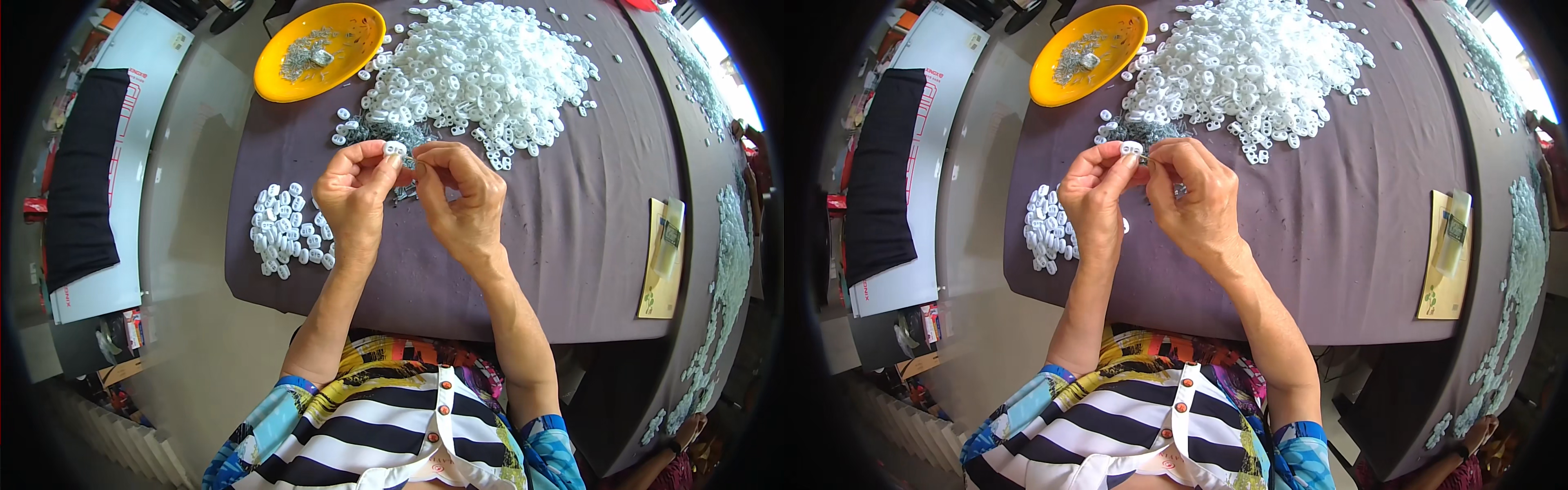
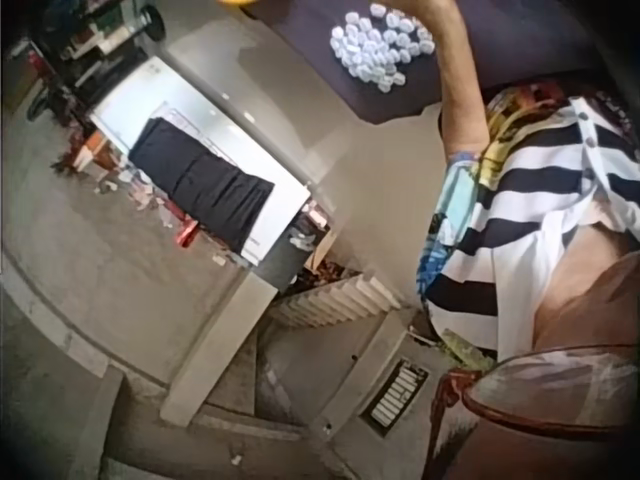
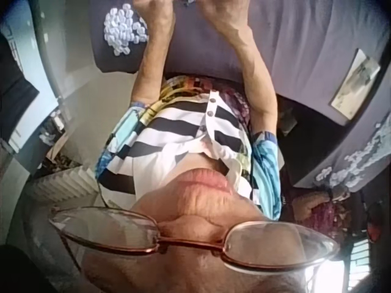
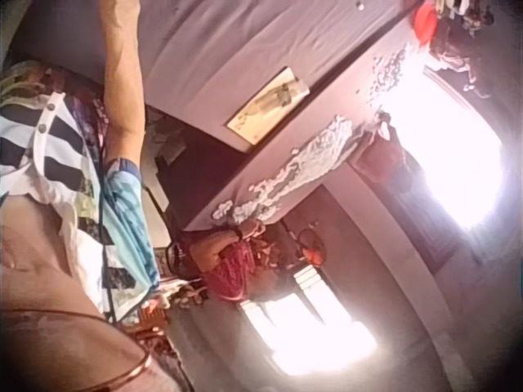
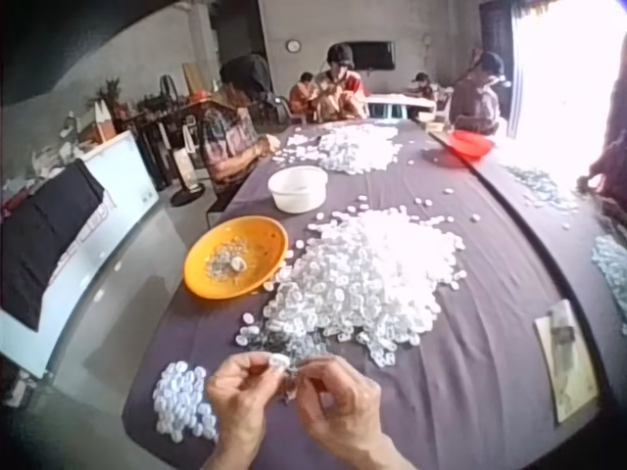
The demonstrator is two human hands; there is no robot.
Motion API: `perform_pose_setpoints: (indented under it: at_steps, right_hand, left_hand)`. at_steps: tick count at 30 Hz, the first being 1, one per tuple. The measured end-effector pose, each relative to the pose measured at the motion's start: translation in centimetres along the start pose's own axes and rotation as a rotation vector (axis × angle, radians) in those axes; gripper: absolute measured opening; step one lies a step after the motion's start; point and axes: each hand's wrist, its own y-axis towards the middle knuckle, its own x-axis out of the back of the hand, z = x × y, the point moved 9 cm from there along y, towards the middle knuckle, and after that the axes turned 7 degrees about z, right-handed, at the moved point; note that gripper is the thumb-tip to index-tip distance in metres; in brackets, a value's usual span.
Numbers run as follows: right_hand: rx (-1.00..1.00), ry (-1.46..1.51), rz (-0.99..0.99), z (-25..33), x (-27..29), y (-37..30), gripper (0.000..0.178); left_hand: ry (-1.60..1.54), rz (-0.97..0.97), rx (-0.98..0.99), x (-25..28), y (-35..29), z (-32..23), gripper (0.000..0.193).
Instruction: The person inserts small pins into plastic pieces and joins pairs of plastic pieces together by hand.
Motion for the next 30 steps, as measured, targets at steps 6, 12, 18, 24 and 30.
perform_pose_setpoints:
  at_steps: [6, 12, 18, 24, 30]
  right_hand:
    - [0.037, -0.114, 0.025, 0.5, -0.4, 0.3, 0.005]
    - [0.041, -0.162, 0.048, 0.5, -0.7, 0.4, 0.006]
    - [0.048, -0.181, 0.051, 0.6, -0.9, 0.2, 0.006]
    - [0.059, -0.235, 0.005, 0.7, -0.3, 0.5, 0.005]
    - [0.063, -0.231, 0.016, 0.6, -0.4, 0.7, 0.007]
  left_hand:
    - [0.083, -0.005, -0.052, -0.3, -0.1, -0.9, 0.012]
    - [0.097, -0.013, -0.070, -0.3, -0.1, -1.0, 0.011]
    - [0.156, -0.017, -0.108, -0.1, -0.3, -1.2, 0.011]
    - [0.168, -0.009, -0.118, -0.6, -0.2, -1.3, 0.011]
    - [0.170, -0.020, -0.120, -0.6, -0.1, -1.4, 0.012]
